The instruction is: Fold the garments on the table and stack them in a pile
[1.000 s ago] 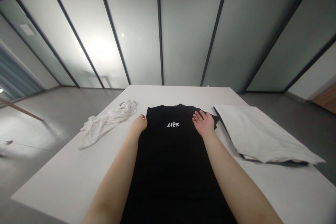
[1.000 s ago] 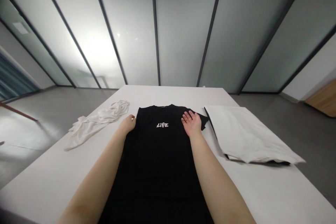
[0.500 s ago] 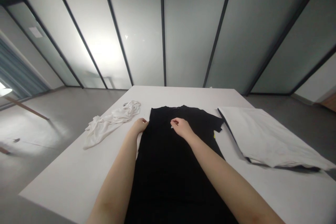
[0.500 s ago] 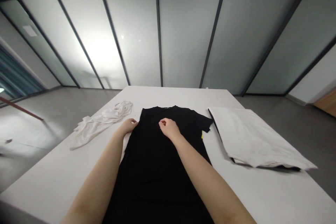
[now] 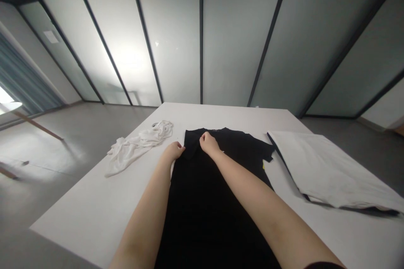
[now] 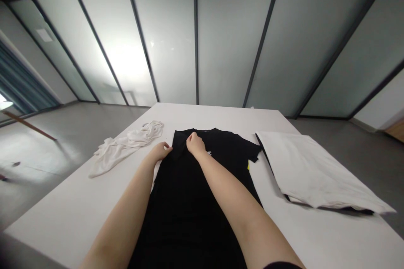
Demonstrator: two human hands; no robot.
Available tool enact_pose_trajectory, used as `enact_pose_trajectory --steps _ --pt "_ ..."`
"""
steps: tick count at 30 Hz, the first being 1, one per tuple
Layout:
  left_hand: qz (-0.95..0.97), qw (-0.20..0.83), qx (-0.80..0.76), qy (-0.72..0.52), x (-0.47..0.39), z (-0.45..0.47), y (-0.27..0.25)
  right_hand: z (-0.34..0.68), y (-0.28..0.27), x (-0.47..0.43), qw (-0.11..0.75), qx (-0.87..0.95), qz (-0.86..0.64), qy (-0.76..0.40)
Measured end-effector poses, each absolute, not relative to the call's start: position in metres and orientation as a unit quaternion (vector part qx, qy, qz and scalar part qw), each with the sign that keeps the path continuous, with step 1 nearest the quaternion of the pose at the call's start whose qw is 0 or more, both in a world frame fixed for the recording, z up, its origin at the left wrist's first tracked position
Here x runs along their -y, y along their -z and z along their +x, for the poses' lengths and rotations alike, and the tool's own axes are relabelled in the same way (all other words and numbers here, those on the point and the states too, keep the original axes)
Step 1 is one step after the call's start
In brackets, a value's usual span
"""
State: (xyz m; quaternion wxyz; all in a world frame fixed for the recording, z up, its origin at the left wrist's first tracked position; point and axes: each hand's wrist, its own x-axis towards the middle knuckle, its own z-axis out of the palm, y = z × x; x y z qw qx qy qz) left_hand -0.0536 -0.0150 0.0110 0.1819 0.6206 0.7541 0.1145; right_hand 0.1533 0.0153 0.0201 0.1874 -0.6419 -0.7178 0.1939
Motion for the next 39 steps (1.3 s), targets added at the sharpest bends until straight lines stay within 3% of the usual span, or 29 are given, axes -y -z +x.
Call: enact_pose_trajectory --steps 12,16,26,29,39 --pt "0.640 0.142 -0.746 -0.121 0.012 -0.048 -0.006 0.148 -0.013 0.014 0.213 0.775 -0.588 -0.086" --pt "0.667 0.134 -0.721 -0.133 0.013 -0.045 -0.007 0.140 -0.005 0.035 0.155 0.852 -0.494 -0.078" --pt "0.671 0.063 -0.725 -0.140 0.022 -0.032 -0.006 0.154 0.004 0.032 0.047 0.814 -0.562 -0.140" --pt "0.707 0.044 -0.681 -0.186 0.023 -0.015 -0.002 0.157 0.010 0.035 0.064 0.817 -0.560 -0.120" --pt "0.740 0.060 -0.664 -0.090 0.029 0.003 0.021 0.166 0.019 0.040 0.130 0.790 -0.587 -0.119"
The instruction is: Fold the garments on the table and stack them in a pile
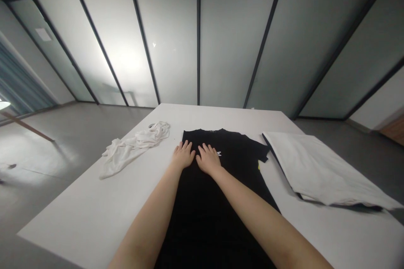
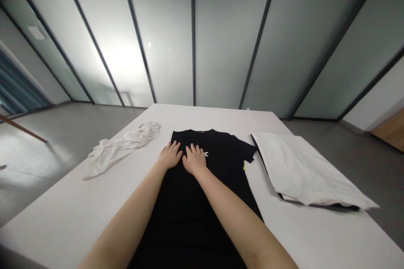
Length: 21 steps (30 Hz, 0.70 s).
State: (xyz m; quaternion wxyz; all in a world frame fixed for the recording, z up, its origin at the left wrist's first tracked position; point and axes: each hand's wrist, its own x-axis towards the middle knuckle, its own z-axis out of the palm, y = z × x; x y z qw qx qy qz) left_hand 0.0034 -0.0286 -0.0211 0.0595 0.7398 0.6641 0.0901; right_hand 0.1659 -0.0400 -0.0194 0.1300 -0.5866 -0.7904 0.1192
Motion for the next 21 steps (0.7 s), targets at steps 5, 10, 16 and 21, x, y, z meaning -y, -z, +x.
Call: enact_pose_trajectory --steps 5,10,16,21 --pt "0.738 0.054 -0.666 -0.097 0.028 0.003 0.021 0.209 0.016 0.017 0.170 0.734 -0.642 -0.140" --pt "0.733 0.046 -0.672 -0.090 0.030 0.005 0.017 0.298 0.002 -0.002 0.177 0.646 -0.736 -0.099" --pt "0.731 0.039 -0.676 -0.088 0.033 0.006 0.014 0.383 -0.010 -0.006 0.102 0.568 -0.815 -0.055" --pt "0.731 0.040 -0.675 -0.091 0.032 0.005 0.016 0.400 -0.013 -0.013 0.078 0.535 -0.839 -0.058"
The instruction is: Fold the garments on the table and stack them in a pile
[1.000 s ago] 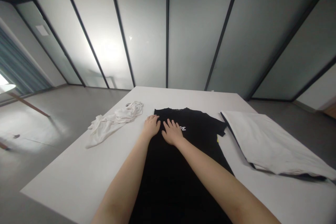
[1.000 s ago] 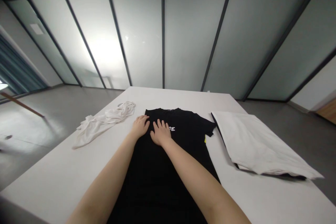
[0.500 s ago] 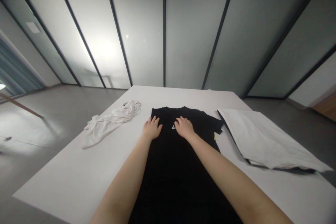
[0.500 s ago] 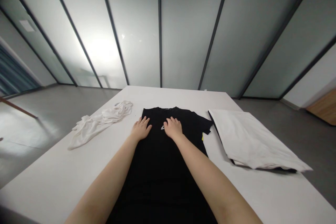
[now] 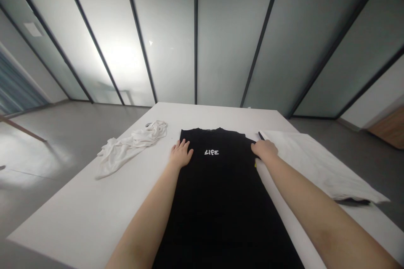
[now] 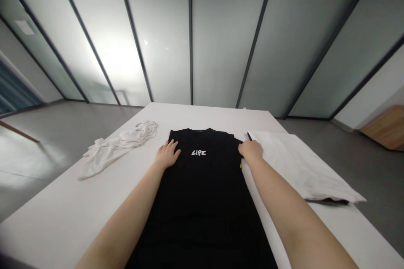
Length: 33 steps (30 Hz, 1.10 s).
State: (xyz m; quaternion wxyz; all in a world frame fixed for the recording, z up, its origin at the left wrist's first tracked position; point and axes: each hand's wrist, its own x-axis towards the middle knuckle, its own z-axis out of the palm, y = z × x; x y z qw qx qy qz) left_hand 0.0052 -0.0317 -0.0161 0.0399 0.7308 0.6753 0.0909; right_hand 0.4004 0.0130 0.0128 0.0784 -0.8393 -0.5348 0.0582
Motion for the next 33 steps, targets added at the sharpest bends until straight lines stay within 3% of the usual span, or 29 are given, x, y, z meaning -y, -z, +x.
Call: enact_pose_trajectory --steps 5,13,18,22,27,33 --pt "0.729 0.040 -0.677 -0.096 0.031 0.004 0.017 0.401 -0.018 -0.021 0.098 0.532 -0.835 -0.095" --pt "0.730 0.039 -0.675 -0.102 0.031 0.004 0.015 0.373 -0.047 -0.030 0.230 0.563 -0.766 -0.208" --pt "0.731 0.038 -0.674 -0.105 0.032 0.003 0.016 0.362 -0.064 -0.035 0.269 0.588 -0.722 -0.246" --pt "0.729 0.040 -0.675 -0.108 0.032 0.004 0.016 0.364 -0.052 -0.024 0.235 0.611 -0.725 -0.214" --pt "0.728 0.040 -0.675 -0.113 0.031 0.004 0.016 0.354 -0.025 -0.001 0.085 0.724 -0.674 -0.119" --pt "0.731 0.036 -0.673 -0.110 0.031 0.003 0.017 0.335 -0.023 0.005 0.081 0.719 -0.688 -0.056"
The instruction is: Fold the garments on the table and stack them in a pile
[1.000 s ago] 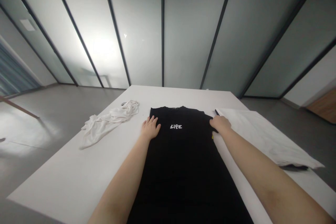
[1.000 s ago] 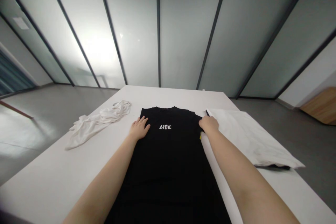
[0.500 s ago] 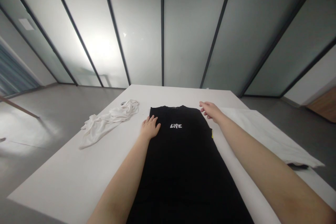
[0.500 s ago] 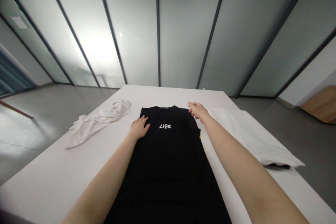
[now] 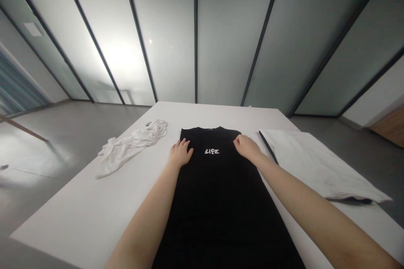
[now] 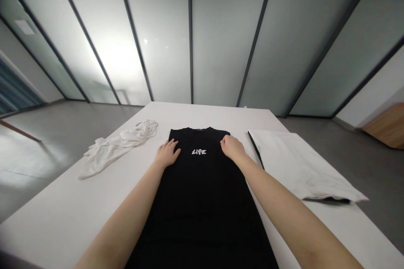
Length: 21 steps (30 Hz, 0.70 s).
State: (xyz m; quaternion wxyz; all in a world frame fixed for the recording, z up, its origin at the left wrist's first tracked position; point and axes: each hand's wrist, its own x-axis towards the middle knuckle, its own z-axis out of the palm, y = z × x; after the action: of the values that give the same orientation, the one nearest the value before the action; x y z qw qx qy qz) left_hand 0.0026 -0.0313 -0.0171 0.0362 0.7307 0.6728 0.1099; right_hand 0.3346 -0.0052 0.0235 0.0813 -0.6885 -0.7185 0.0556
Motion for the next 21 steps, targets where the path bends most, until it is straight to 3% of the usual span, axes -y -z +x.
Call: enact_pose_trajectory --steps 7,16,21 --pt "0.730 0.038 -0.673 -0.111 0.031 0.003 0.017 0.323 -0.012 0.013 0.049 0.690 -0.720 -0.055" --pt "0.729 0.038 -0.673 -0.117 0.030 0.002 0.020 0.321 -0.037 0.009 0.170 0.678 -0.713 -0.056" --pt "0.729 0.038 -0.673 -0.119 0.029 0.002 0.021 0.316 -0.030 0.000 0.177 0.716 -0.665 -0.116"
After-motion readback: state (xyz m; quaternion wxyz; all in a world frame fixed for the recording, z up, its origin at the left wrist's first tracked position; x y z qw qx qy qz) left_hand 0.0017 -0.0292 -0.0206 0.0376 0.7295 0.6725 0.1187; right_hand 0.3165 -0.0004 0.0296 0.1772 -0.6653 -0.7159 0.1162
